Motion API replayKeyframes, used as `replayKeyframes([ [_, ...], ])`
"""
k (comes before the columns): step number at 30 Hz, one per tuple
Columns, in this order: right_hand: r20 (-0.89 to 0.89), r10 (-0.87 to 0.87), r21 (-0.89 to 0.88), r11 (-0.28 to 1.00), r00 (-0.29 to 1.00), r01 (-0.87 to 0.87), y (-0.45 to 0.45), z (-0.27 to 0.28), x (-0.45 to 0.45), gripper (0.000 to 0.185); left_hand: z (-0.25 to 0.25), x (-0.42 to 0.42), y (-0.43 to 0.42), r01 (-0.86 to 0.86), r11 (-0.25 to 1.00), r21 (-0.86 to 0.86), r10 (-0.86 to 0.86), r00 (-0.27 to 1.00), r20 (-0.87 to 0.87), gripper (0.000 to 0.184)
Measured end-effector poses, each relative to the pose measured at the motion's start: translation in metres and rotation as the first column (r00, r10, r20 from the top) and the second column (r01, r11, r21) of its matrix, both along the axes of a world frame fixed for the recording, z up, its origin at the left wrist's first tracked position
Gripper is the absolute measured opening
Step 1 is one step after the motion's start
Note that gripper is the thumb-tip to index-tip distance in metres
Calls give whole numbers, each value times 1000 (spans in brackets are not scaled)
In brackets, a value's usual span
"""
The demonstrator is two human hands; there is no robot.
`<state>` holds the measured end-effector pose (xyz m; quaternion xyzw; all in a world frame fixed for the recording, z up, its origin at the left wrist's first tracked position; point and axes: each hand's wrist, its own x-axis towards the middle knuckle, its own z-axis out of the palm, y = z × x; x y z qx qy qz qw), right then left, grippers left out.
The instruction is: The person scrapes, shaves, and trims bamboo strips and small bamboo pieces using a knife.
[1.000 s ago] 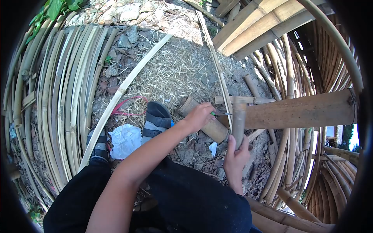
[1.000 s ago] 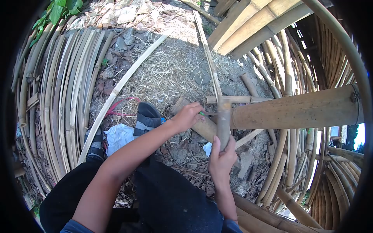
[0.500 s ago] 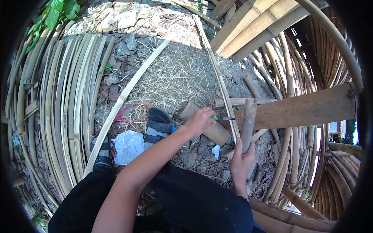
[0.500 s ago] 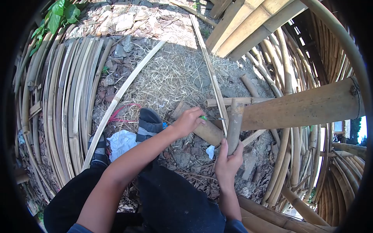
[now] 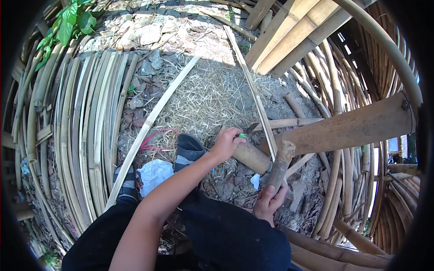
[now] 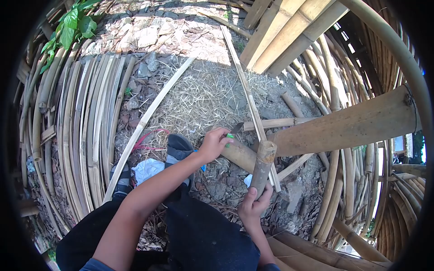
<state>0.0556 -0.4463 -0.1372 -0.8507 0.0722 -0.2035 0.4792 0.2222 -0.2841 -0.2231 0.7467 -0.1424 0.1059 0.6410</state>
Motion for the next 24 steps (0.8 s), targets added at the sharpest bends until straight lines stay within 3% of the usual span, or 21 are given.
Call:
replayKeyframes([
  [1, 72, -34, -13, 999, 997, 35, -2, -18, -9, 39, 3, 1, 6, -8, 998, -55, -1, 987, -161, 18],
  [2, -40, -52, -71, 996, 998, 49, -3, -35, -23, 40, 7, 2, 13, -29, 994, -105, -6, 948, -318, 16],
  [3, -151, -72, -128, 990, 986, 53, -2, -49, -37, 42, 9, 6, 22, -31, 995, -90, 2, 950, -311, 16],
  [4, -145, -65, -114, 992, 987, 48, -7, -72, -52, 42, 12, 12, 32, 8, 982, -190, -69, 947, -314, 15],
  [6, -461, -128, -300, 954, 878, -18, -18, -120, -78, 45, 37, 18, 58, 84, 945, -315, -191, 927, -324, 15],
  [7, -460, -119, -288, 957, 880, -22, -21, -137, -86, 45, 57, 16, 73, 81, 950, -303, -183, 928, -324, 15],
  [10, -781, -201, -404, 884, 592, -233, -14, -144, -75, 44, 108, 7, 117, 160, 976, -147, -209, 883, -420, 19],
  [11, -780, -184, -391, 889, 598, -237, -10, -135, -62, 44, 121, 0, 131, 155, 979, -130, -196, 887, -418, 19],
  [13, -417, -73, -787, 528, 906, -319, 9, -109, -35, 39, 147, -21, 158, 184, 983, -4, -171, 905, -390, 19],
  [15, -376, 93, -640, 694, 922, -331, 45, -41, 11, 32, 174, -44, 178, 150, 988, 34, -127, 922, -366, 19],
  [17, -254, 359, -149, 903, 898, -403, 81, 15, 59, 21, 201, -66, 195, 114, 977, 179, -29, 907, -420, 18],
  [19, -123, 546, 185, 833, 828, -522, 125, 71, 93, 13, 215, -85, 205, 115, 974, 196, -20, 901, -433, 19],
  [20, -115, 556, 190, 826, 823, -531, 145, 96, 105, 13, 217, -94, 207, 71, 996, 47, -43, 895, -444, 20],
  [21, 130, 662, -62, 748, 738, -661, 163, 118, 114, 13, 221, -101, 209, 22, 994, -104, -67, 891, -448, 21],
  [22, 327, 759, -333, 650, 562, -683, 178, 132, 121, 15, 231, -107, 213, -13, 999, -45, -11, 869, -495, 20],
  [23, 335, 762, -328, 646, 554, -690, 190, 139, 125, 15, 231, -112, 218, -23, 999, -35, 3, 869, -494, 20],
  [24, 405, 801, -472, 596, 441, -649, 202, 144, 129, 19, 226, -118, 221, -63, 997, 47, 77, 911, -405, 18],
])
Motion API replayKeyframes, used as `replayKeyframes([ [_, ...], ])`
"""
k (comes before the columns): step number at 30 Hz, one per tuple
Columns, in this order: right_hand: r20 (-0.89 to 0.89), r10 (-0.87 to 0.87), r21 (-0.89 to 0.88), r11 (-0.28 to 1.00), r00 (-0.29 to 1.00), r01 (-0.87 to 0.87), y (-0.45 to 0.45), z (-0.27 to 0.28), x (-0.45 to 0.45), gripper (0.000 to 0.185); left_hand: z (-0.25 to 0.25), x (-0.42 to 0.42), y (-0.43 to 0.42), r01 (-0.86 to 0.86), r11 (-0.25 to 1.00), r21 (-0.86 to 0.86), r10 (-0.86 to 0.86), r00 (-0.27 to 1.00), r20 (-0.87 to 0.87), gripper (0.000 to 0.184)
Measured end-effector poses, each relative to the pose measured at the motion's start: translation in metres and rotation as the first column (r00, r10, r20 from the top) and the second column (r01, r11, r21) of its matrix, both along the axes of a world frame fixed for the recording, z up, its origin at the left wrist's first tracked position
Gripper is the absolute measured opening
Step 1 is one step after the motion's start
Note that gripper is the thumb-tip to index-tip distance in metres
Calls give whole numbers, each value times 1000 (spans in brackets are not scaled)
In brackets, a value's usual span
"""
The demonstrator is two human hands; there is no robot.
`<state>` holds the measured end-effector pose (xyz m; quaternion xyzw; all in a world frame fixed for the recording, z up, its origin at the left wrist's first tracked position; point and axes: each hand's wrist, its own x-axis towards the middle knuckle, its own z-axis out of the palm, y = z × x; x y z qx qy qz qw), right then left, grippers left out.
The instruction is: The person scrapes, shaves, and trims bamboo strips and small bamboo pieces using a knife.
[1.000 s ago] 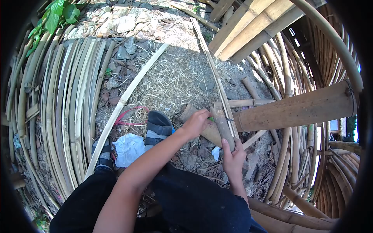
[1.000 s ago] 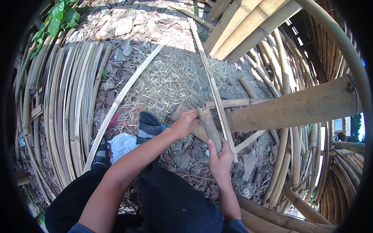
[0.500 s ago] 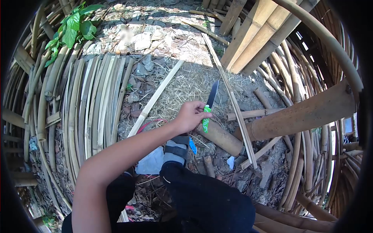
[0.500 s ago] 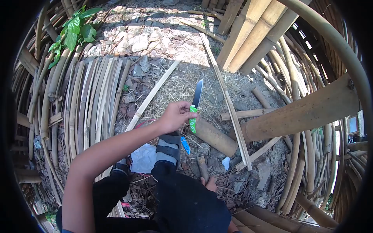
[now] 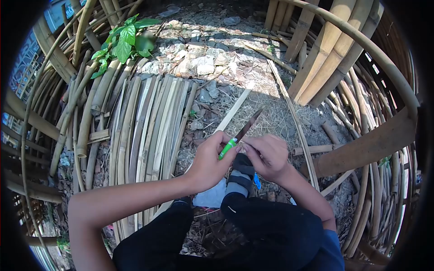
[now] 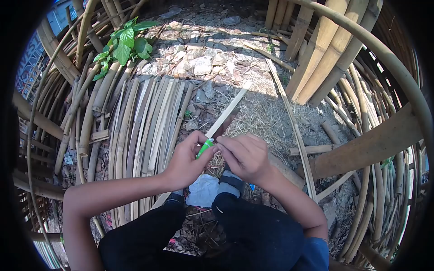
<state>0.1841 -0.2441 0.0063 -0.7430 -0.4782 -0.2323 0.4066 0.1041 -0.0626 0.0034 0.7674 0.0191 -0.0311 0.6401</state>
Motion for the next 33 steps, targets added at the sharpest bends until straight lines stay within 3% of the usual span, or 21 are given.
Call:
replayKeyframes([
  [1, 187, 56, -34, 998, 981, -50, 10, 2, 2, 22, -6, -5, 4, -43, 996, 85, 34, 995, 98, 16],
  [2, 210, 49, -49, 998, 976, -39, 18, 0, 2, 31, -14, -9, 7, -79, 993, 87, 60, 979, 196, 12],
  [6, 336, 151, -157, 982, 930, -102, 29, -5, -9, 38, -17, -26, 12, -143, 988, 50, 131, 974, 187, 10],
  [10, 345, 180, -246, 965, 921, -96, 30, -12, -12, 36, -9, -36, 19, -129, 980, 150, 133, 991, -18, 13],
  [13, 257, 225, -302, 943, 940, -143, 25, -14, -15, 37, -21, -42, 24, -78, 978, 193, 74, 997, 28, 13],
  [15, 250, 228, -272, 949, 941, -158, 27, -12, -18, 29, -29, -42, 26, -98, 942, 322, 13, 966, 258, 9],
  [16, 245, 223, -271, 950, 944, -154, 24, -14, -19, 29, -26, -44, 27, -91, 942, 323, 7, 968, 252, 9],
  [18, 133, 229, -351, 921, 964, -170, 20, -21, -20, 19, -13, -50, 29, 29, 932, 362, -38, 999, 16, 11],
  [21, 22, 312, -402, 873, 950, -278, 21, -31, -21, 17, -8, -52, 30, 161, 897, 412, -106, 982, -154, 16],
  [25, 170, 221, -290, 943, 960, -165, 30, -35, -29, 19, -35, -43, 37, 139, 918, 371, -22, 953, -303, 21],
  [26, -271, 65, -223, 966, 960, -129, 31, -38, -35, 24, -51, -39, 42, -13, 934, 358, 78, 982, -170, 23],
  [27, -662, -75, -185, 981, 746, -65, 33, -42, -40, 30, -60, -37, 45, -164, 931, 327, 186, 982, -36, 26],
  [28, -673, -68, -186, 979, 736, -79, 38, -49, -40, 30, -55, -33, 43, -169, 929, 328, 197, 979, -52, 26],
  [30, -562, 49, -75, 991, 826, -110, 59, -76, -27, 40, -45, -26, 33, -237, 912, 335, 174, 963, 207, 32],
  [31, -489, 102, -19, 992, 866, -128, 67, -85, -23, 46, -48, -25, 29, -241, 910, 337, 181, 963, 202, 32],
  [33, -604, 147, 13, 984, 783, -175, 73, -96, -27, 47, -53, -24, 24, -224, 926, 303, 127, 943, 308, 33],
])
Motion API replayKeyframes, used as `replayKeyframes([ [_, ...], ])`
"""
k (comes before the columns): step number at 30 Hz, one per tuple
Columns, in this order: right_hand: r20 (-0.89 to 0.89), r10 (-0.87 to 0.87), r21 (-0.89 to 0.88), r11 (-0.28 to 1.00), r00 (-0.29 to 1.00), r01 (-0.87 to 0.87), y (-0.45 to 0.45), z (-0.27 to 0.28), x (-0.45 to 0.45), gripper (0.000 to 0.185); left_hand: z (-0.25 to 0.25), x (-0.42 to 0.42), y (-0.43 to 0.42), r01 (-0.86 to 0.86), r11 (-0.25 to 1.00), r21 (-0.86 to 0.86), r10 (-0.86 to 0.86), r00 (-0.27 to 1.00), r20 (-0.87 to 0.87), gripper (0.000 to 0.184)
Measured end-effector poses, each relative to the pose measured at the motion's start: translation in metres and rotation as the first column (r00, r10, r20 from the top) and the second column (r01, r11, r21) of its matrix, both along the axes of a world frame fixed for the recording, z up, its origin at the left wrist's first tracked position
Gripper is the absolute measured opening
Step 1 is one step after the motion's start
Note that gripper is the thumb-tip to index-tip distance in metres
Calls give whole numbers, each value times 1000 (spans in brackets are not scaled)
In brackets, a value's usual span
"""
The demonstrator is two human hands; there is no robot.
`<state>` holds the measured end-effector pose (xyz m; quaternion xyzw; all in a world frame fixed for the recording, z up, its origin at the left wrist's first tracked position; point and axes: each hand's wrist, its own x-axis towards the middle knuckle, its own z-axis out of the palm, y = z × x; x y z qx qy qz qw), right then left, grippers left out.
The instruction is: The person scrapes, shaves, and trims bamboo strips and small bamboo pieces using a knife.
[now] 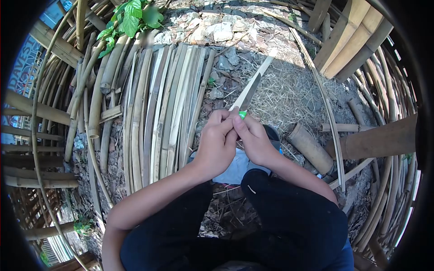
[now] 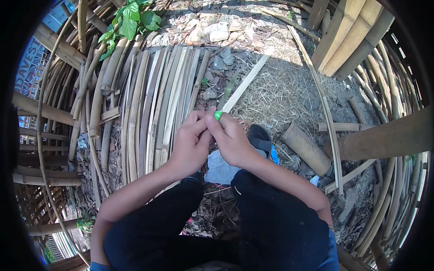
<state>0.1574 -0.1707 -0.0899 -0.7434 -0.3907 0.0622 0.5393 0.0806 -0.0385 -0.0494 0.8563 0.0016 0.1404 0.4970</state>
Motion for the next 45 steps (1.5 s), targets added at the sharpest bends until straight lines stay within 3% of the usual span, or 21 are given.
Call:
replayKeyframes([
  [1, -358, -11, 105, 993, 934, 52, 1, -5, -1, 46, 2, 1, 5, 82, 995, 52, -80, 996, -27, 34],
  [2, -671, 19, 180, 974, 742, 137, 2, -9, -3, 45, -2, 3, 14, 74, 996, 51, -72, 997, -37, 34],
  [4, -726, 28, 245, 944, 687, 220, -1, -3, 1, 43, -14, 5, 36, 127, 961, 245, -118, 992, -47, 35],
  [5, -703, -57, 159, 959, 709, 235, -8, -10, 6, 42, -24, 4, 47, 52, 996, 79, -40, 988, -148, 35],
  [7, -677, -137, 68, 966, 723, 247, -21, -27, 10, 41, -72, -8, 82, -68, 995, 74, 87, 953, -292, 39],
  [9, -751, -127, 56, 966, 648, 253, -30, -45, 10, 39, -110, -35, 118, 155, 954, 258, 73, 713, -697, 46],
  [11, -765, -121, 56, 966, 632, 253, -35, -50, 7, 38, -131, -66, 137, 346, 913, 218, 112, 301, -947, 58],
  [14, -819, -91, 79, 960, 566, 269, -32, -49, -1, 36, -152, -129, 150, 317, 936, 151, 96, 182, -979, 67],
  [16, -840, -36, 121, 961, 542, 250, -32, -53, -7, 37, -162, -164, 157, 311, 945, -105, -180, 223, -958, 72],
  [17, -855, -51, 93, 964, 517, 248, -31, -50, -10, 39, -168, -176, 158, 251, 954, -164, -233, 278, -932, 60],
  [20, -878, -36, 89, 968, 477, 236, -33, -55, -10, 41, -157, -176, 151, 33, 965, -262, -259, 302, -917, 49],
  [22, -882, -90, 24, 972, 463, 234, -32, -49, -11, 46, -158, -173, 157, 39, 957, -286, -282, 344, -896, 37],
  [24, -877, -154, -49, 971, 455, 234, -33, -44, -14, 49, -154, -166, 161, -211, 807, -551, -432, 423, -796, 30],
  [26, -869, -157, -53, 972, 470, 228, -34, -44, -14, 50, -136, -148, 162, -278, 754, -595, -463, 418, -782, 25],
  [28, -865, -149, -51, 976, 479, 212, -33, -45, -16, 50, -127, -135, 168, -428, 587, -688, -599, 343, -724, 26],
  [29, -851, -163, -67, 976, 499, 205, -32, -45, -17, 51, -120, -131, 162, -480, 624, -617, -509, 350, -787, 29],
  [32, -808, -198, -102, 975, 554, 198, -35, -49, -18, 50, -99, -123, 149, -370, 693, -619, -406, 510, -758, 30],
  [36, -711, -175, -21, 974, 681, 227, -41, -57, -16, 45, -34, -114, 130, -398, 666, -631, -380, 547, -746, 35],
  [37, -747, -165, 9, 966, 644, 257, -40, -53, -18, 38, -23, -113, 127, -397, 684, -612, -349, 559, -752, 38],
  [41, -753, -102, 82, 966, 650, 247, -35, -45, -23, 32, -17, -96, 122, -320, 733, -601, -282, 660, -696, 37],
  [45, -665, 41, 98, 995, 746, 33, -36, -49, -23, 23, -38, -65, 103, -218, 709, -671, -350, 717, -602, 26],
])
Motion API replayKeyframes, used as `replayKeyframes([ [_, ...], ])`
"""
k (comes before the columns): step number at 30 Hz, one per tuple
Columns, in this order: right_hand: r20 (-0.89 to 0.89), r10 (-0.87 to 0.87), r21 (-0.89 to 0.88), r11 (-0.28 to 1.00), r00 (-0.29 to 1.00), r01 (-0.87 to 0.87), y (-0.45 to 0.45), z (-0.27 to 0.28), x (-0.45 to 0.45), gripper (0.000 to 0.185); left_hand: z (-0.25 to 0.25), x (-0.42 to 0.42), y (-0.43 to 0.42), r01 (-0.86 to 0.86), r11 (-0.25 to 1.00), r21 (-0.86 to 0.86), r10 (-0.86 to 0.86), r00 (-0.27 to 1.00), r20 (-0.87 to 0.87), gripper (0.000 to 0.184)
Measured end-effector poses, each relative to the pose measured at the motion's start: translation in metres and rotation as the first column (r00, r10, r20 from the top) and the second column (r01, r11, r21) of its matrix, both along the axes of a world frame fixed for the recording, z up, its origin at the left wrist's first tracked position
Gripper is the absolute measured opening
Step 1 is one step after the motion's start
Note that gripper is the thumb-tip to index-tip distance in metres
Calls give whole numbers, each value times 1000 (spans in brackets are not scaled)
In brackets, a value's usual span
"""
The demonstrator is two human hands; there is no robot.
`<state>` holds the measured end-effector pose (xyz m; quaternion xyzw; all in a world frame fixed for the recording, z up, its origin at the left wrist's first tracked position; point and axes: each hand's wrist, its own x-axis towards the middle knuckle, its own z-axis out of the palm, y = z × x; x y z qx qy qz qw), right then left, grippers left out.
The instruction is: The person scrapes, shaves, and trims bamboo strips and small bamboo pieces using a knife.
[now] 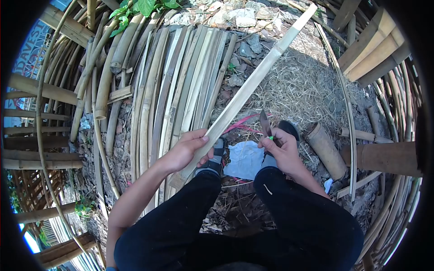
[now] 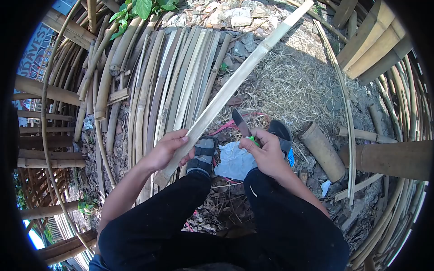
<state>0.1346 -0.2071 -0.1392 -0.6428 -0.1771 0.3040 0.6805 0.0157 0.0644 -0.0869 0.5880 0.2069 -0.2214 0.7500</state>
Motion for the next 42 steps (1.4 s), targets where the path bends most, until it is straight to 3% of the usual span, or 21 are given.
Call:
replayKeyframes([
  [1, 55, 117, -6, 993, 992, -117, -1, -4, 2, 23, -3, 10, -8, 10, 1000, -3, -10, 1000, 3, 26],
  [3, -19, 134, 0, 991, 991, -134, 1, -5, -3, 20, -10, 26, -25, -10, 994, -108, 8, 1000, -18, 25],
  [6, -295, 152, 42, 988, 943, -147, 1, -8, -3, 24, -24, 41, -49, -12, 977, -213, 2, 999, -45, 23],
  [9, -342, 123, -64, 986, 932, -153, -3, -6, -1, 31, -26, 47, -60, -34, 954, -299, 8, 996, -86, 29],
  [11, -336, 145, -102, 977, 931, -189, -4, -7, -2, 33, -19, 41, -62, -141, 902, -407, 31, 964, -265, 41],
  [12, -329, 176, -134, 964, 928, -230, -6, -8, -3, 36, -27, 34, -58, -84, 882, -464, -33, 971, -238, 51],
  [16, -364, 334, -52, 925, 869, -377, -9, -19, -7, 38, -48, 10, -56, -189, 731, -656, -37, 948, -315, 51],
  [21, -324, 582, -65, 773, 746, -631, -4, -13, -9, 42, -35, 7, -65, -326, 762, -559, 47, 889, -455, 44],
  [25, -400, 572, -54, 765, 716, -642, 2, -12, -12, 42, -35, 8, -70, -430, 807, -404, 121, 791, -600, 41],
  [28, -465, 569, 16, 771, 678, -637, 4, -12, -13, 41, -46, 6, -69, -472, 745, -471, 85, 768, -635, 37],
  [36, -570, 526, 57, 792, 631, -608, 2, -15, -12, 42, -48, 6, -69, -439, 725, -531, 26, 788, -615, 31],
  [42, -509, 470, 30, 847, 721, -530, 2, -22, -14, 41, -49, 4, -68, -445, 699, -560, 33, 802, -596, 28],
])
